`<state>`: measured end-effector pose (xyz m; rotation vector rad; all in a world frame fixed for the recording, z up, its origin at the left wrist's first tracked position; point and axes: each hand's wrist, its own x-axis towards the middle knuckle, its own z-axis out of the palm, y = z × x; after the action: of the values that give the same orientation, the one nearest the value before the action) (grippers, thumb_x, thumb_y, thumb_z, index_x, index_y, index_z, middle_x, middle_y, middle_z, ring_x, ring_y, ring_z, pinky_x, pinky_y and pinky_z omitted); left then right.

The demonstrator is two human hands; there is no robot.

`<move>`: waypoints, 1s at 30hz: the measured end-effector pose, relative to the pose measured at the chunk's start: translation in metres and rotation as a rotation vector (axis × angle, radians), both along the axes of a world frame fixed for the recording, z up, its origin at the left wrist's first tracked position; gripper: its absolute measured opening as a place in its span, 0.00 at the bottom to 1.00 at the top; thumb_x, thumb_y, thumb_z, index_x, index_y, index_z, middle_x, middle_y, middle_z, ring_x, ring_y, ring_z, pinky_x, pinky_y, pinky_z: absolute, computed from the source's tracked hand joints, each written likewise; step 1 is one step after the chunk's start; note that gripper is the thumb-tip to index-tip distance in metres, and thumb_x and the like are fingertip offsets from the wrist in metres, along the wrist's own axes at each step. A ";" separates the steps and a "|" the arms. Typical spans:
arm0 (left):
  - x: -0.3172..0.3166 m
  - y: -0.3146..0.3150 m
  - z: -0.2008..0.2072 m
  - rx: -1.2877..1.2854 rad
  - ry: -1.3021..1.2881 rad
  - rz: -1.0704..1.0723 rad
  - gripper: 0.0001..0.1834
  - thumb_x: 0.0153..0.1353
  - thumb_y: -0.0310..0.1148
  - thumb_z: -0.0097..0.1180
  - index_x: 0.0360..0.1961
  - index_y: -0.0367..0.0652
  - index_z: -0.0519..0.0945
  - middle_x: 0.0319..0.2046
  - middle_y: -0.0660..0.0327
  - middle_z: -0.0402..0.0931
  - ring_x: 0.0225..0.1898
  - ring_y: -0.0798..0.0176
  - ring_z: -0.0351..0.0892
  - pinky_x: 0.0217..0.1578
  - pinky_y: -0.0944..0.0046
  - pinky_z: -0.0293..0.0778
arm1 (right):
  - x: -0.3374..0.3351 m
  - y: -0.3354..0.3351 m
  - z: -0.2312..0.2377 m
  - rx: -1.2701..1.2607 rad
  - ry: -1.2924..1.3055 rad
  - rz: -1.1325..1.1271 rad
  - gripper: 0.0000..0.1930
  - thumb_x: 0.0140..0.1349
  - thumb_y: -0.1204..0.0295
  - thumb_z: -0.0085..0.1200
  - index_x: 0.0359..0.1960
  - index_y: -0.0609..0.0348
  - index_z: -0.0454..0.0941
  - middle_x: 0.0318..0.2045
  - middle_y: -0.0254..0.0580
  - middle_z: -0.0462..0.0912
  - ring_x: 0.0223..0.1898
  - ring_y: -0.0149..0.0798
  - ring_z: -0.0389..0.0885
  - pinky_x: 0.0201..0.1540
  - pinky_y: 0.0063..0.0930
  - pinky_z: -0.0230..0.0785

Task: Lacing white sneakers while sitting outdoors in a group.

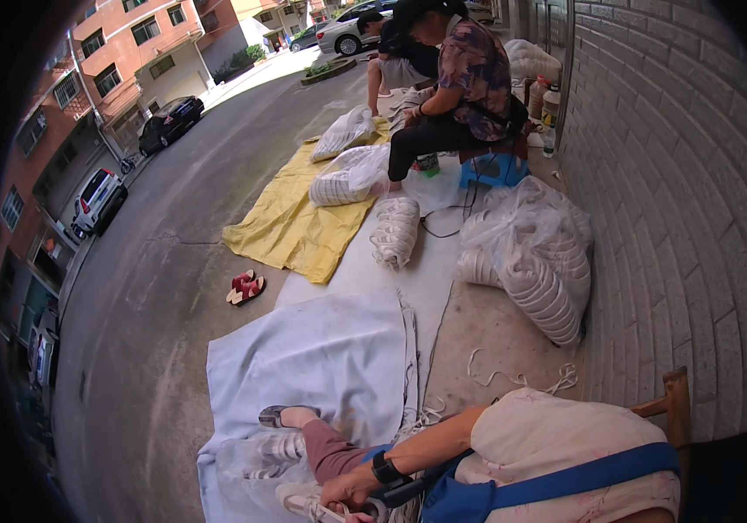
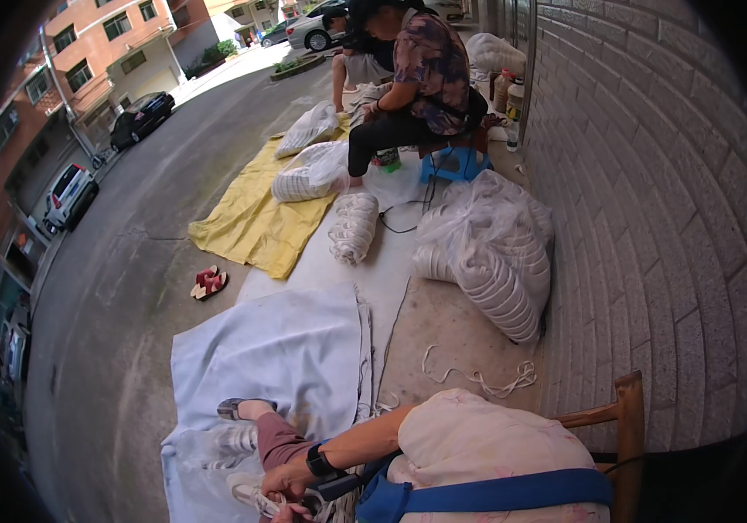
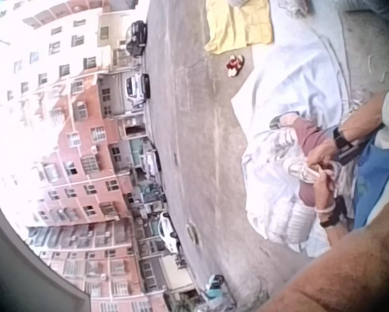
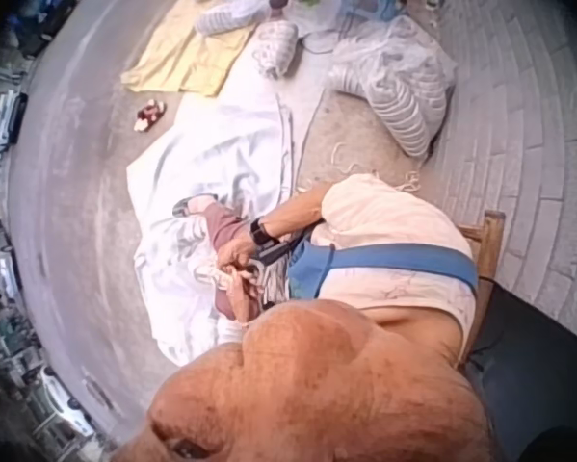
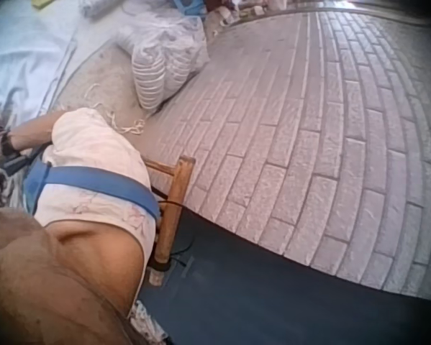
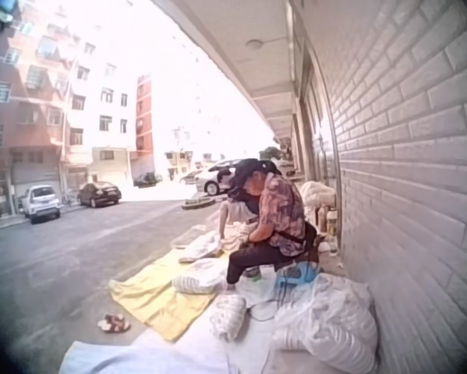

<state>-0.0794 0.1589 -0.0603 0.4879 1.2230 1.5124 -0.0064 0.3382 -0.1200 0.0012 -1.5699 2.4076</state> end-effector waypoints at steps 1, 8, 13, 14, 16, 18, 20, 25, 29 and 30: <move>-0.008 -0.011 0.000 0.026 -0.040 0.062 0.16 0.69 0.38 0.39 0.30 0.40 0.73 0.39 0.55 0.68 0.36 0.58 0.57 0.37 0.57 0.51 | -0.003 0.002 0.004 -0.489 -0.574 0.120 0.06 0.52 0.71 0.59 0.28 0.61 0.79 0.18 0.34 0.74 0.20 0.32 0.70 0.22 0.32 0.61; -0.057 -0.115 0.018 0.220 -0.255 0.497 0.17 0.65 0.36 0.40 0.22 0.39 0.72 0.48 0.41 0.71 0.54 0.41 0.67 0.59 0.38 0.56 | -0.042 0.036 -0.103 0.306 0.066 -0.083 0.07 0.49 0.74 0.58 0.31 0.61 0.79 0.22 0.38 0.74 0.21 0.35 0.72 0.19 0.36 0.62; -0.099 -0.106 -0.019 0.462 -0.365 0.455 0.13 0.63 0.37 0.44 0.24 0.42 0.73 0.45 0.43 0.74 0.52 0.45 0.68 0.58 0.39 0.57 | -0.005 0.061 -0.093 -0.305 -0.498 -0.112 0.15 0.46 0.78 0.56 0.39 0.64 0.76 0.17 0.41 0.71 0.16 0.35 0.70 0.18 0.32 0.61; -0.106 -0.100 -0.019 0.521 -0.366 0.404 0.12 0.63 0.38 0.44 0.27 0.43 0.73 0.46 0.46 0.74 0.54 0.46 0.67 0.59 0.39 0.57 | -0.002 0.064 -0.112 -0.049 -0.359 -0.127 0.14 0.47 0.78 0.56 0.38 0.64 0.76 0.16 0.39 0.69 0.14 0.33 0.68 0.17 0.30 0.60; -0.125 -0.085 -0.023 0.637 -0.354 0.316 0.11 0.64 0.39 0.45 0.31 0.45 0.74 0.49 0.50 0.73 0.57 0.48 0.65 0.60 0.41 0.55 | -0.007 0.059 -0.141 0.371 -0.005 -0.336 0.03 0.53 0.74 0.57 0.26 0.60 0.76 0.13 0.31 0.66 0.12 0.28 0.63 0.14 0.27 0.54; -0.144 -0.070 -0.013 0.727 -0.311 0.217 0.10 0.65 0.40 0.46 0.36 0.47 0.75 0.51 0.55 0.72 0.60 0.51 0.63 0.62 0.42 0.54 | -0.027 0.076 -0.169 -0.552 -0.444 -0.250 0.10 0.55 0.74 0.56 0.17 0.55 0.72 0.12 0.31 0.66 0.10 0.28 0.61 0.12 0.27 0.50; -0.155 -0.162 -0.032 0.755 -0.236 0.324 0.11 0.65 0.41 0.46 0.41 0.48 0.76 0.54 0.59 0.72 0.62 0.53 0.61 0.63 0.43 0.53 | -0.009 0.068 -0.113 -0.589 -0.568 -0.239 0.09 0.56 0.65 0.56 0.23 0.54 0.73 0.13 0.34 0.70 0.13 0.38 0.68 0.15 0.34 0.56; -0.083 -0.372 0.003 0.610 -0.107 0.856 0.12 0.66 0.40 0.47 0.43 0.51 0.80 0.55 0.64 0.73 0.64 0.53 0.61 0.62 0.30 0.44 | 0.025 0.102 -0.052 -0.619 -0.747 -0.375 0.09 0.57 0.74 0.55 0.21 0.51 0.70 0.13 0.24 0.61 0.11 0.21 0.52 0.12 0.18 0.41; -0.045 -0.352 0.034 0.343 -0.109 1.904 0.13 0.65 0.40 0.48 0.46 0.50 0.79 0.53 0.63 0.74 0.60 0.50 0.66 0.61 0.31 0.47 | 0.042 0.108 -0.034 -0.296 -0.769 -0.224 0.02 0.59 0.71 0.54 0.31 0.53 0.75 0.15 0.21 0.59 0.12 0.20 0.50 0.13 0.16 0.40; -0.039 -0.361 0.037 0.332 -0.063 1.916 0.14 0.65 0.41 0.48 0.48 0.51 0.78 0.51 0.63 0.74 0.58 0.51 0.67 0.61 0.33 0.50 | 0.039 0.104 -0.039 -0.297 -0.787 -0.194 0.02 0.59 0.71 0.54 0.31 0.53 0.75 0.15 0.21 0.59 0.12 0.20 0.50 0.13 0.16 0.40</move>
<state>-0.1183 -0.2024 -0.0236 -0.9040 1.3049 3.2372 0.0325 0.4420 -0.1594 -1.2194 -1.3349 2.5869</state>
